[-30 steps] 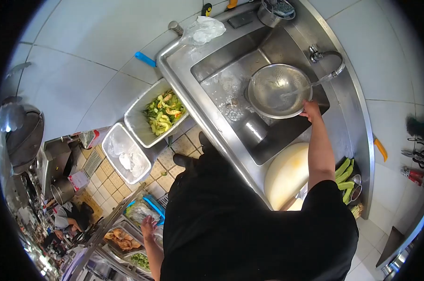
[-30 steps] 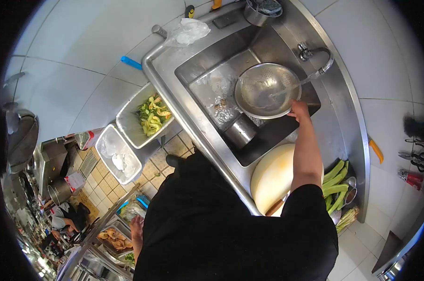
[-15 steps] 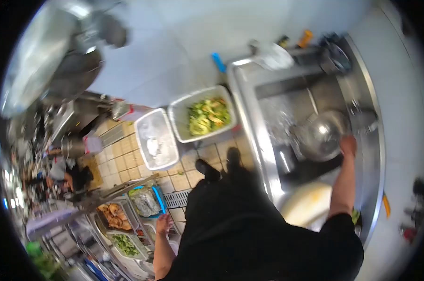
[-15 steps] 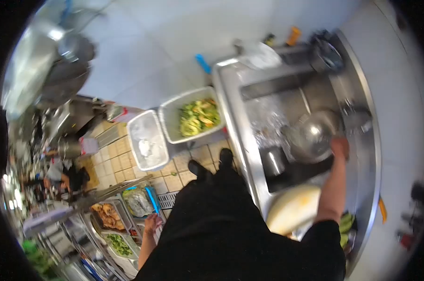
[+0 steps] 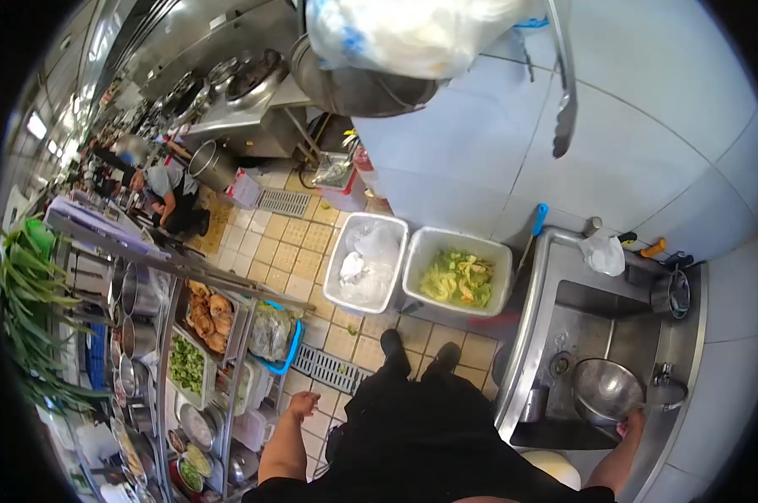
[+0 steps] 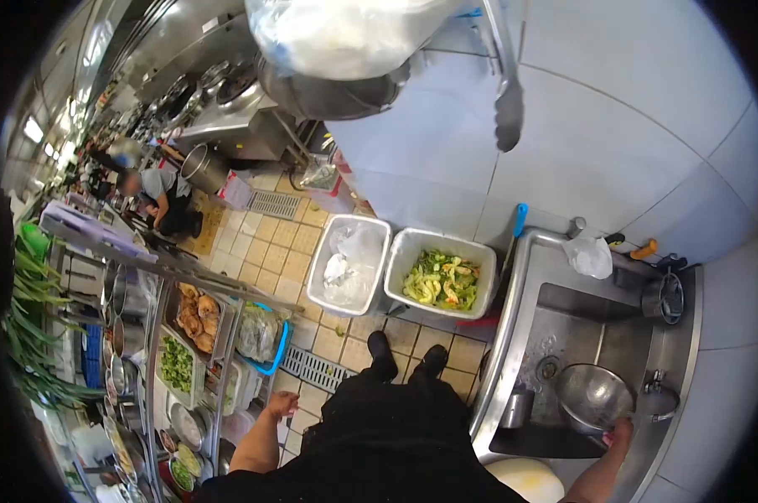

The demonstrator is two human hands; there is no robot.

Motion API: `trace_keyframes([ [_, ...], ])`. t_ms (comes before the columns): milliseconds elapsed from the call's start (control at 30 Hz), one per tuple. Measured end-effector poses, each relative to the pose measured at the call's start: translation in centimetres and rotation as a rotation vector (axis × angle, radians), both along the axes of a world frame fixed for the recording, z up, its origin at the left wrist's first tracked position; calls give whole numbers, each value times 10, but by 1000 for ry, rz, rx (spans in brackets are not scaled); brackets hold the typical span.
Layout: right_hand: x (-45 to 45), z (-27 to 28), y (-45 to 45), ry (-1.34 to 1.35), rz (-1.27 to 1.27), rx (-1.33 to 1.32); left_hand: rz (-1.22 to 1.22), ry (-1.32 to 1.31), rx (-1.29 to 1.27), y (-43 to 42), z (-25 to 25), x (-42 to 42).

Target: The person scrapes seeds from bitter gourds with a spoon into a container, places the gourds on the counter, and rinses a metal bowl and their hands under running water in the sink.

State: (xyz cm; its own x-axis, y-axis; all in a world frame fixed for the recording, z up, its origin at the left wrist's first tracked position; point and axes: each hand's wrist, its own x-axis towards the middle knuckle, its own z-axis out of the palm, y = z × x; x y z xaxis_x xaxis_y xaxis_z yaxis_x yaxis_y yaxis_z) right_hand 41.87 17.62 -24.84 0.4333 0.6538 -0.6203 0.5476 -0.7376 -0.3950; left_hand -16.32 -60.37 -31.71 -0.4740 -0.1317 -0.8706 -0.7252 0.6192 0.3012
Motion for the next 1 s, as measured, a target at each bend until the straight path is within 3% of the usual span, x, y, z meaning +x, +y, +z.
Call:
trace_keyframes([
  [67,12,-15,0,61,-22,-8,-89,40,26,0,2,-2],
  [233,35,-10,-13,141,-81,-107,-18,77,-25,26,27,6],
  [467,15,10,-6,-28,64,-100,-59,52,-18,9,-8,-11],
  [533,34,8,-3,-53,107,58,7,57,75,-7,-10,4],
  [600,35,19,-4,-103,41,81,0,42,-14,17,12,1],
  [767,38,17,-3,-25,160,202,17,29,30,8,-13,-1],
  [933,31,15,0,-34,133,210,87,102,115,41,-15,-58],
  [1000,32,19,15,-52,169,203,-69,282,219,62,-12,-101],
])
